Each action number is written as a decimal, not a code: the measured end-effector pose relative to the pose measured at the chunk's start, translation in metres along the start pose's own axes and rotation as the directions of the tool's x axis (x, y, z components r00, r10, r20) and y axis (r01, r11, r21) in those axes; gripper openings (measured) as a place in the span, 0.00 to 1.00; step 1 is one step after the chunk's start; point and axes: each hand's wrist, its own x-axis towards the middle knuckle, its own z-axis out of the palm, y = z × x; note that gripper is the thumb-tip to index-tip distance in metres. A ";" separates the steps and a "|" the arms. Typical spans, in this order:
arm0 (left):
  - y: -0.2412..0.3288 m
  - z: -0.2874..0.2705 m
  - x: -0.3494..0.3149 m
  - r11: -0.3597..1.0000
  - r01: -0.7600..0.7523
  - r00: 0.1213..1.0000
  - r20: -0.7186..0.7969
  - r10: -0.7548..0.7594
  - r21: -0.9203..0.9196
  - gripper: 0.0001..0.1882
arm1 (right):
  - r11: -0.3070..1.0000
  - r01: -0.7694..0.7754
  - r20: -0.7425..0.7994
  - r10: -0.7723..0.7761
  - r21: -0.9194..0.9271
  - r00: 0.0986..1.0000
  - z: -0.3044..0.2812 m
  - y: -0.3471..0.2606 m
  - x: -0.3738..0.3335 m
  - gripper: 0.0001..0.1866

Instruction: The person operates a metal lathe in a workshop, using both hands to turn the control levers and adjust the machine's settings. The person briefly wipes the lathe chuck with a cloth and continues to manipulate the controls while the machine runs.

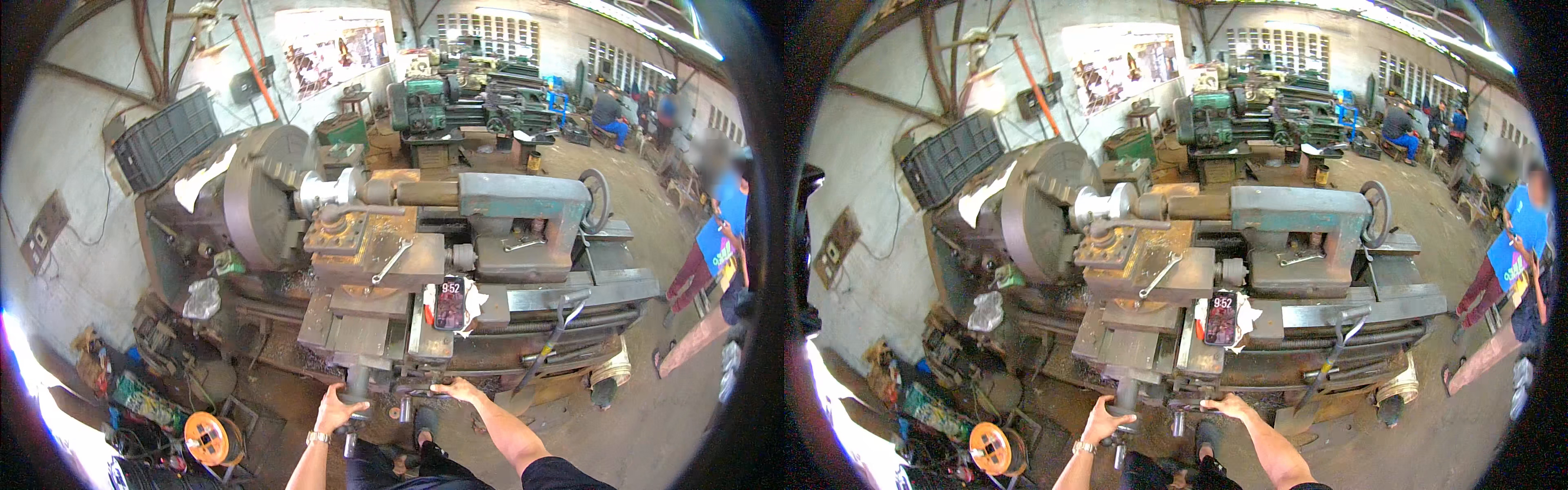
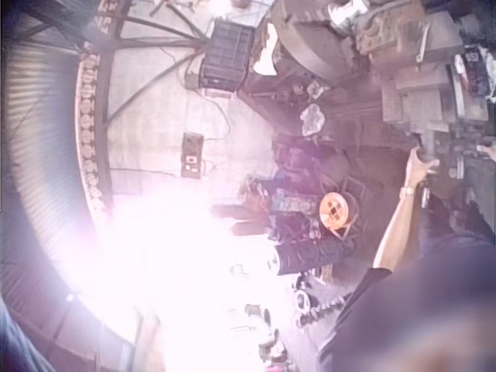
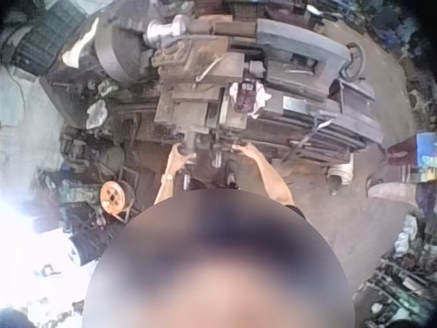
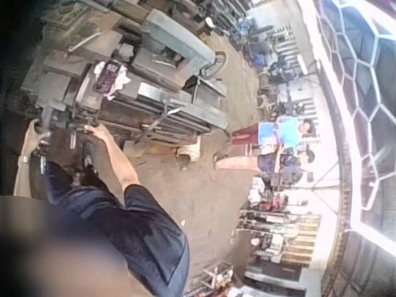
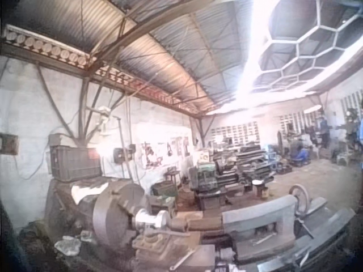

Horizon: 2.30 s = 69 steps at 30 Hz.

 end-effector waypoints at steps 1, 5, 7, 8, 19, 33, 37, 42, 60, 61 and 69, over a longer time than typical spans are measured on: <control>-0.001 0.001 0.001 0.999 -0.026 1.000 -0.016 0.026 0.023 0.55 | 0.999 -0.015 -0.013 0.015 -0.042 1.000 0.001 -0.004 -0.002 0.37; -0.007 0.004 0.004 1.000 -0.030 1.000 -0.007 0.030 -0.001 0.54 | 0.963 -0.218 0.061 0.230 -0.159 0.971 -0.006 -0.016 -0.010 0.41; -0.008 0.005 0.007 0.999 -0.020 1.000 0.014 0.020 -0.037 0.55 | 0.981 -0.134 0.033 0.140 -0.143 0.990 -0.006 -0.013 -0.013 0.44; -0.009 0.004 0.007 0.998 -0.004 0.999 0.039 0.006 -0.059 0.56 | 0.983 -0.105 0.003 0.107 -0.149 0.994 -0.003 -0.013 -0.009 0.44; 0.001 -0.001 0.003 0.998 -0.026 1.000 0.013 0.025 0.058 0.57 | 0.795 -0.359 -0.080 0.370 -0.489 0.926 0.033 -0.056 0.036 0.60; 0.002 -0.002 0.000 0.996 -0.088 0.996 -0.002 0.088 -0.004 0.56 | 0.732 -0.478 -0.162 0.462 -0.486 0.872 0.039 -0.081 0.017 0.65; 0.001 -0.002 0.002 0.999 -0.049 0.999 0.023 0.049 -0.006 0.57 | 0.741 -0.451 -0.132 0.449 -0.498 0.884 0.037 -0.077 0.016 0.66; -0.001 0.000 0.004 0.998 -0.039 0.999 0.021 0.038 0.050 0.58 | 0.756 -0.426 -0.163 0.401 -0.497 0.901 0.038 -0.066 0.015 0.66; -0.003 0.001 0.003 0.998 -0.056 0.998 0.001 0.056 0.014 0.57 | 0.802 -0.276 -0.201 0.198 -0.529 0.959 0.033 -0.041 0.020 0.62; -0.003 0.001 0.003 0.999 -0.053 0.999 0.009 0.053 0.010 0.57 | 0.792 -0.264 -0.207 0.176 -0.550 0.962 0.033 -0.039 0.022 0.62; -0.004 0.002 0.004 0.998 -0.054 0.998 0.019 0.054 0.010 0.58 | 0.830 -0.255 -0.192 0.182 -0.496 0.964 0.033 -0.019 0.035 0.52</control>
